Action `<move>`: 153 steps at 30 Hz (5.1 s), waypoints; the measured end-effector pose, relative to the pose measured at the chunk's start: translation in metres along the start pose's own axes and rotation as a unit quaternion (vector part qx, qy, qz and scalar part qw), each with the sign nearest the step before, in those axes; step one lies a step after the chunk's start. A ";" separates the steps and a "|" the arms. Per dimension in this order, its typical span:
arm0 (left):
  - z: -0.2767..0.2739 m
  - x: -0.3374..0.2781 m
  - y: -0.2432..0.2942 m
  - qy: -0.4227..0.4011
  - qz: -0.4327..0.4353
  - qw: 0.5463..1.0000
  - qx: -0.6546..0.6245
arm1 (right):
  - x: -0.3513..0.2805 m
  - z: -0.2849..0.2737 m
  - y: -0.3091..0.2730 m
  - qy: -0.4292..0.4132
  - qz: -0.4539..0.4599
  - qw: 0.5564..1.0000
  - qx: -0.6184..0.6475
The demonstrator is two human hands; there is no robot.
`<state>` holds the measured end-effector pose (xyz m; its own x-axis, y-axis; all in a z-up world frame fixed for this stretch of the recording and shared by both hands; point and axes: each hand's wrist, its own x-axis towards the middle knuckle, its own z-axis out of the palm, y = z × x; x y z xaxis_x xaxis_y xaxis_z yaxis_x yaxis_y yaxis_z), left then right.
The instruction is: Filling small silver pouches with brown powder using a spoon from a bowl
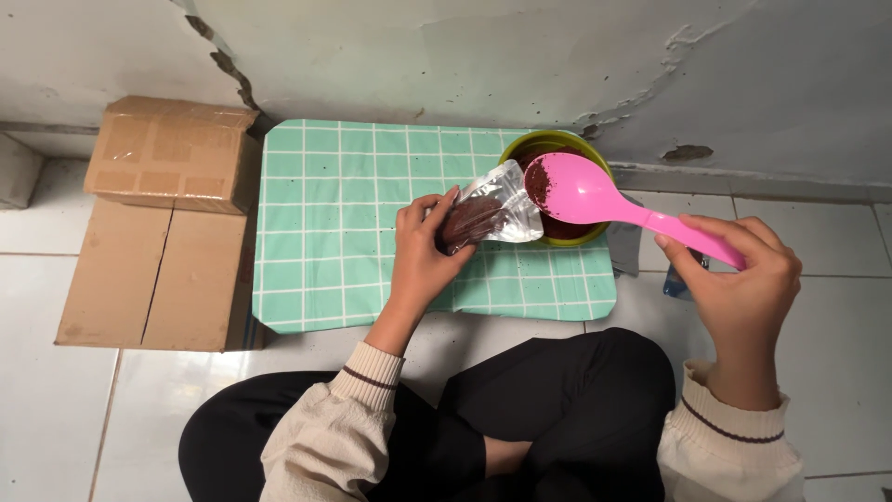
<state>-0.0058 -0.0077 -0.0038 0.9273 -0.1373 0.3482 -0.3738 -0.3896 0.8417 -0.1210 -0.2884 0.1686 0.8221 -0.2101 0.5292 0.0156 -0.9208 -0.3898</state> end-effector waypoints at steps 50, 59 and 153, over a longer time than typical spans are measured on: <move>-0.018 0.008 0.014 0.067 -0.059 0.991 -0.097 | 0.018 0.074 0.027 0.021 -0.103 0.943 -0.315; -0.018 0.006 0.016 0.052 -0.069 0.991 -0.102 | 0.025 0.065 0.003 -0.103 0.190 0.964 -0.158; -0.017 0.001 0.041 0.108 -0.080 0.980 -0.148 | -0.030 0.095 0.052 -0.009 0.051 0.989 -0.136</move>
<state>-0.0209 -0.0086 0.0380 0.9608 0.1116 0.2538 -0.2426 -0.1047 0.9645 -0.0907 -0.2985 0.0612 0.8219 -0.3033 0.4822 -0.2200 -0.9498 -0.2224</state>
